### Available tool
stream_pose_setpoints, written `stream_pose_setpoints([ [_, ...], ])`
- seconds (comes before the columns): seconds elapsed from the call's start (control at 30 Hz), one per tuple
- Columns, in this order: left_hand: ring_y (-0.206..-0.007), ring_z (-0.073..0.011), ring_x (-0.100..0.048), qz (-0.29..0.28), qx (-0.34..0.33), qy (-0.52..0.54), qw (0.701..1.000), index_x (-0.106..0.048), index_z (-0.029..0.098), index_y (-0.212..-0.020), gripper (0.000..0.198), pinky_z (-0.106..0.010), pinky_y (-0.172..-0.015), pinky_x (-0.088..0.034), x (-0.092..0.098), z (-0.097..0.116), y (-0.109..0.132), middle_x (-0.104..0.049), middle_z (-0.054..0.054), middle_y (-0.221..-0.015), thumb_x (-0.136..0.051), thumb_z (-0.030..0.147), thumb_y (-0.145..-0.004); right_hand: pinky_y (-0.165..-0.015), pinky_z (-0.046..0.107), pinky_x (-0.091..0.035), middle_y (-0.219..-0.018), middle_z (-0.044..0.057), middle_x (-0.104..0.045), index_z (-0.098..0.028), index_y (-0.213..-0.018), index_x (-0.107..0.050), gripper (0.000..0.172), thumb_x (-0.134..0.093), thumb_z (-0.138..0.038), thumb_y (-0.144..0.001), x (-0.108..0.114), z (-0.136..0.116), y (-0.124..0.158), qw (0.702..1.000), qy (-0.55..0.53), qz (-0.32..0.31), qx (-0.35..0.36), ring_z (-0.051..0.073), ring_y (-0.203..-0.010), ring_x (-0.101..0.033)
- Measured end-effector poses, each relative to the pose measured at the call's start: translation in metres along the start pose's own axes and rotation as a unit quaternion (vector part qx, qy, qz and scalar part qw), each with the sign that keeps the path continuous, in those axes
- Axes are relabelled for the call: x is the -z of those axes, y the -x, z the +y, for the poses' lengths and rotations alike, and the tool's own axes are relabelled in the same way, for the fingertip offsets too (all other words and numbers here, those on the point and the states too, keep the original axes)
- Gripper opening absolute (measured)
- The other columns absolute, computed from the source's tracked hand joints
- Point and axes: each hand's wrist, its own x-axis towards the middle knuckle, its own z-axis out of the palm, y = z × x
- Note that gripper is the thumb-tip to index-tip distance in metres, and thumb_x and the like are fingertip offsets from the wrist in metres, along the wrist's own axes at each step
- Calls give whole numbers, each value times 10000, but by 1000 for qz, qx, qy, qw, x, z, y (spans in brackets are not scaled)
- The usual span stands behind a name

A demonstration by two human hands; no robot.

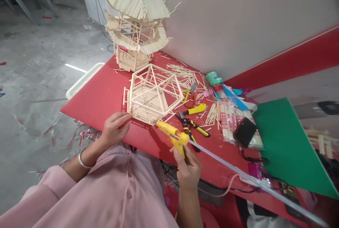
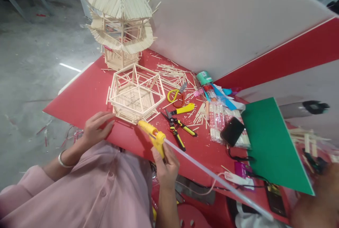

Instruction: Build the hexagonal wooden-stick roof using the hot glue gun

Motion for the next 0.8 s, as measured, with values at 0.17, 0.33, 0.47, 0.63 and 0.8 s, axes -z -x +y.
stream_pose_setpoints([
  [0.17,-859,-175,-733,-12,23,-2,1000,-715,212,-1131,251,-287,-791,-602,1,1,0,-777,-89,-989,-609,144,-914,-831,366,-572,-857,67,-730,-178,-986,-798,335,-789,-447,-786,-9,-6,-6,998,-32,-50,-36,200,-787,-665],
  [0.33,-849,-174,-736,-5,17,2,1000,-721,208,-1134,256,-290,-788,-609,2,1,0,-782,-85,-969,-621,142,-907,-655,281,-538,-727,31,-682,-171,-934,-774,295,-783,-435,-802,-10,-11,-5,992,-100,-50,-49,153,-661,-614],
  [0.47,-855,-185,-735,-24,18,11,999,-724,215,-1145,266,-306,-787,-609,1,2,1,-779,-92,-990,-613,172,-907,-643,279,-532,-706,35,-669,-170,-924,-773,268,-750,-423,-840,1,-5,2,992,-118,-42,-31,154,-650,-609],
  [0.63,-893,-185,-735,-42,-25,44,998,-674,209,-1265,400,-301,-822,-609,0,3,2,-768,-109,-1048,-636,113,-879,-705,304,-565,-815,65,-730,-167,-1030,-792,327,-759,-423,-830,3,3,5,999,-26,-29,-15,188,-723,-666],
  [0.8,-922,-186,-734,-25,1,45,999,-691,214,-1251,382,-286,-834,-608,1,1,4,-761,-110,-1047,-629,108,-889,-826,353,-593,-958,103,-770,-158,-1032,-801,321,-751,-407,-834,-12,0,4,997,27,-51,50,233,-855,-719],
])
